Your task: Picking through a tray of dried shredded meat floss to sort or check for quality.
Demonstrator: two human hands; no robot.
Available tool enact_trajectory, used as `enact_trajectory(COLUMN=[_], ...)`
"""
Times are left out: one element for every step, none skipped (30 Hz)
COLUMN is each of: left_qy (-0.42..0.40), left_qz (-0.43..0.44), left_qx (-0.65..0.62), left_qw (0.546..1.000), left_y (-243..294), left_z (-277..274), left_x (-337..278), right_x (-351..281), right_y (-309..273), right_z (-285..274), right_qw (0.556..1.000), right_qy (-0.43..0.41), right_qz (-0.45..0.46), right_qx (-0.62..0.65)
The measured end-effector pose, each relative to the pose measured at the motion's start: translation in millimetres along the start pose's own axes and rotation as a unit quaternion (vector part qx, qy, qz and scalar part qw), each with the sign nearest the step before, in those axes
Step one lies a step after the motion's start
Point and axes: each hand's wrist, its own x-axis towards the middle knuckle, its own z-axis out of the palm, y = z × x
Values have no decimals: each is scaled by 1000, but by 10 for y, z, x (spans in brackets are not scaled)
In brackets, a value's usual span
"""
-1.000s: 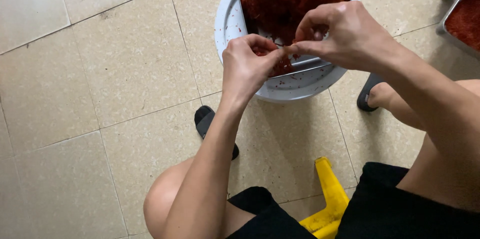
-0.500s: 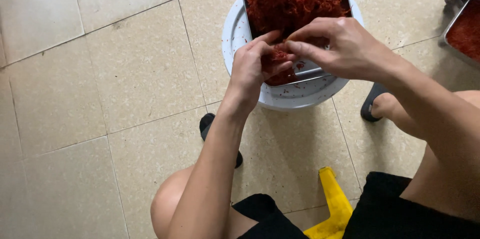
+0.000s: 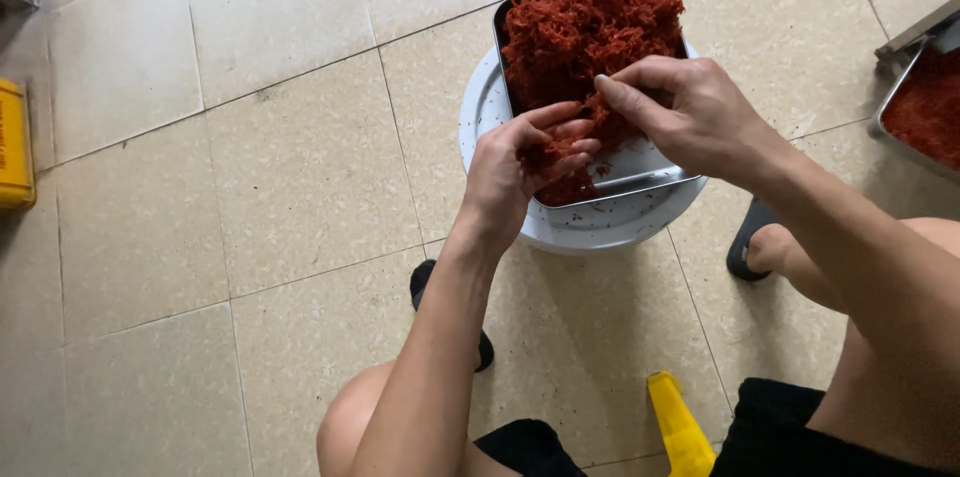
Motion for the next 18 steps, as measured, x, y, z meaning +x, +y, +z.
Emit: enact_trajectory(left_qy=[-1, 0, 1, 1, -15, -31, -32, -27, -23, -22, -7, 7, 7, 1, -5, -5, -4, -5], left_qz=[1, 10, 18, 17, 29, 39, 39, 42, 45, 44, 43, 42, 42, 44, 46, 45, 49, 54], left_qx=[1, 8, 15, 16, 62, 107, 106, 98, 90, 89, 93, 96, 96, 89, 82, 82, 79, 77], left_qw=[1000, 1000, 1000, 1000, 998, 993, 993, 994, 995, 995, 995, 994, 994, 995, 996, 996, 996, 996], left_y=[3, 1, -3, -6, -11, -21, -33, -48, -63, -79, -93, -103, -102, -96, -92, -96, -100, -101], left_z=[8, 15, 19, 25, 31, 41, 32, 16, -2, -23, -44, -60, -43, -28, -13, -10, -6, 1], left_x=[-4, -19, -32, -37, -41, -45, -37, -40, -42, -28, -15, 6, 1, -6, -13, -14, -16, -14], right_x=[4, 2, 0, -3, -4, -11, -14, -18, -20, -19, -19, -13, -17, -18, -20, -24, -28, -30], right_y=[-5, -12, -16, -23, -27, -30, -39, -49, -59, -73, -88, -103, -110, -119, -128, -129, -131, -135], right_z=[2, 10, 21, 20, 21, 17, 3, 2, 1, -11, -23, -44, -43, -39, -35, -34, -33, -37], right_qw=[1000, 1000, 999, 999, 999, 997, 997, 995, 991, 991, 989, 987, 987, 990, 992, 992, 993, 994], right_qy=[2, -3, -7, -7, -13, -20, -20, -15, -11, -12, -15, -18, -18, -20, -21, -22, -13, -4], right_qz=[-1, 11, 23, 23, 32, 42, 43, 53, 62, 63, 68, 73, 73, 69, 65, 65, 55, 45], right_qx=[-1, 13, 28, 28, 42, 55, 55, 87, 120, 120, 131, 141, 141, 121, 101, 102, 100, 98])
